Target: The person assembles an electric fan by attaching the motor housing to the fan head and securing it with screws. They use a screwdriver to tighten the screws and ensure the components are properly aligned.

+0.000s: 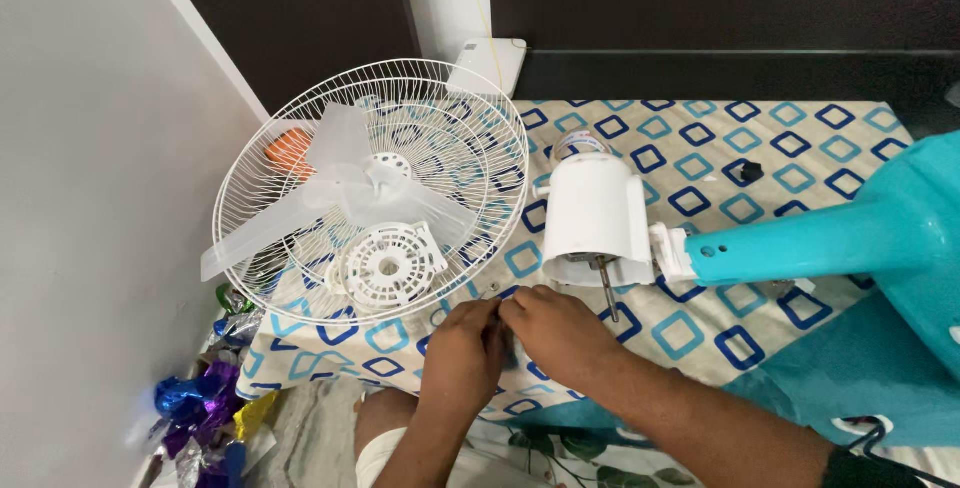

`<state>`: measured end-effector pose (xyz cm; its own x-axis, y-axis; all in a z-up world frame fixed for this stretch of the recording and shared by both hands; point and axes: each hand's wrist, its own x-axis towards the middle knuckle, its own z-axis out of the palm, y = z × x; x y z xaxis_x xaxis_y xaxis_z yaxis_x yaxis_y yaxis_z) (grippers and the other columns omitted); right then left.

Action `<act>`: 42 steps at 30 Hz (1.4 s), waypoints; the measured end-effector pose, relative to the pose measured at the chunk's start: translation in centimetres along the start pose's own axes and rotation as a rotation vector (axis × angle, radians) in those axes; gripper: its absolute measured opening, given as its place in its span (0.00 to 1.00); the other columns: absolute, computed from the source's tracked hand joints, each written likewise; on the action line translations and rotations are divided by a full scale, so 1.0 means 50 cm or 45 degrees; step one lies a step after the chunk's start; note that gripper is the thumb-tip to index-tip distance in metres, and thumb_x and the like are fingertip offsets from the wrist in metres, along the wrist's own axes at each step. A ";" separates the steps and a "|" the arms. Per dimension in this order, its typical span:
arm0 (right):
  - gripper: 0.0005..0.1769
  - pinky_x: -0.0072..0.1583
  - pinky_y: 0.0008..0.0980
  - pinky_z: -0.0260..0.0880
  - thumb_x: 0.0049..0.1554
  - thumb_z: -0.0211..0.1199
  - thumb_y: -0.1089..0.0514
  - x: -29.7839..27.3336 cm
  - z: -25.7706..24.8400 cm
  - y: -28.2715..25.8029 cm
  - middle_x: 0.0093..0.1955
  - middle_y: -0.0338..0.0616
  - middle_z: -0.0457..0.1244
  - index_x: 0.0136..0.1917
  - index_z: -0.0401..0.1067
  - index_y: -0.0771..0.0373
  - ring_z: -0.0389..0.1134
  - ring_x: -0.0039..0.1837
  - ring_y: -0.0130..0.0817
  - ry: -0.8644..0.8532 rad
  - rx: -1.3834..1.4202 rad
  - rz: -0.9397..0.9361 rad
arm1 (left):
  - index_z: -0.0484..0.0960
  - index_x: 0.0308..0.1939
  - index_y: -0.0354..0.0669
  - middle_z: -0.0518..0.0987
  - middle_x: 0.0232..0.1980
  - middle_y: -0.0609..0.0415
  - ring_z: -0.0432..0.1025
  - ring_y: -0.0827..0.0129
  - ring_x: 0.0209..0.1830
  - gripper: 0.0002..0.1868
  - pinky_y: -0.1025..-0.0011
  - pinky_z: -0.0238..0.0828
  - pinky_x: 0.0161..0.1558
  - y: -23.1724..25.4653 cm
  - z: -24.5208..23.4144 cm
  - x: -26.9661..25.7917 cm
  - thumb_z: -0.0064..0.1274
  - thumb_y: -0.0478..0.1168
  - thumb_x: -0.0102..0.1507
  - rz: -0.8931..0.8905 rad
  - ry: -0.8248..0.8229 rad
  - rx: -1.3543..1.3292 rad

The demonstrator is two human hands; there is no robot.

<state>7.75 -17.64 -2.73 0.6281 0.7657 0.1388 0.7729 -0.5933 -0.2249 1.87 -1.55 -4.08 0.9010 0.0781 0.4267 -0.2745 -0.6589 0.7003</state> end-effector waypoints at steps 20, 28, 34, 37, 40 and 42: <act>0.09 0.40 0.29 0.74 0.48 0.75 0.59 -0.232 -0.118 0.105 0.42 0.41 0.72 0.43 0.78 0.61 0.75 0.41 0.31 0.722 0.413 0.158 | 0.83 0.44 0.38 0.80 0.49 0.44 0.79 0.46 0.39 0.09 0.55 0.77 0.41 -0.006 0.060 0.042 0.51 0.36 0.63 -0.166 -0.104 0.465; 0.09 0.47 0.30 0.75 0.58 0.72 0.60 -0.265 -0.154 0.207 0.48 0.46 0.72 0.51 0.78 0.65 0.76 0.48 0.34 1.243 0.142 0.493 | 0.83 0.48 0.38 0.80 0.49 0.45 0.79 0.50 0.41 0.11 0.59 0.78 0.43 -0.011 0.067 0.032 0.52 0.33 0.63 -0.086 -0.068 0.500; 0.09 0.57 0.40 0.72 0.53 0.74 0.58 -0.238 -0.165 0.250 0.49 0.46 0.72 0.45 0.79 0.62 0.73 0.54 0.40 1.052 -0.138 0.436 | 0.81 0.52 0.34 0.79 0.50 0.42 0.78 0.48 0.44 0.19 0.60 0.77 0.43 -0.013 0.070 0.026 0.50 0.27 0.57 0.041 -0.034 0.512; 0.08 0.61 0.44 0.68 0.53 0.74 0.57 -0.231 -0.167 0.253 0.47 0.42 0.72 0.45 0.79 0.60 0.72 0.53 0.39 1.035 -0.141 0.410 | 0.81 0.51 0.36 0.79 0.49 0.42 0.78 0.48 0.44 0.15 0.60 0.76 0.43 -0.008 0.071 0.025 0.50 0.29 0.60 0.006 -0.021 0.470; 0.08 0.63 0.44 0.65 0.55 0.74 0.55 -0.234 -0.170 0.249 0.45 0.40 0.71 0.45 0.79 0.59 0.71 0.51 0.39 1.072 -0.144 0.442 | 0.82 0.47 0.37 0.79 0.46 0.43 0.77 0.48 0.42 0.09 0.59 0.75 0.42 0.001 0.073 0.024 0.50 0.33 0.65 -0.067 -0.008 0.395; 0.08 0.63 0.42 0.64 0.55 0.74 0.54 -0.229 -0.174 0.247 0.43 0.38 0.71 0.44 0.79 0.58 0.71 0.50 0.38 1.088 -0.080 0.447 | 0.82 0.44 0.38 0.79 0.44 0.44 0.76 0.50 0.40 0.07 0.59 0.74 0.40 0.011 0.073 0.026 0.50 0.35 0.67 -0.106 0.057 0.330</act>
<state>10.91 -35.90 1.28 0.6606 0.1106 0.7425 0.5134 -0.7882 -0.3393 4.12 -4.53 -5.25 0.8995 0.1696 0.4026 -0.0995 -0.8179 0.5667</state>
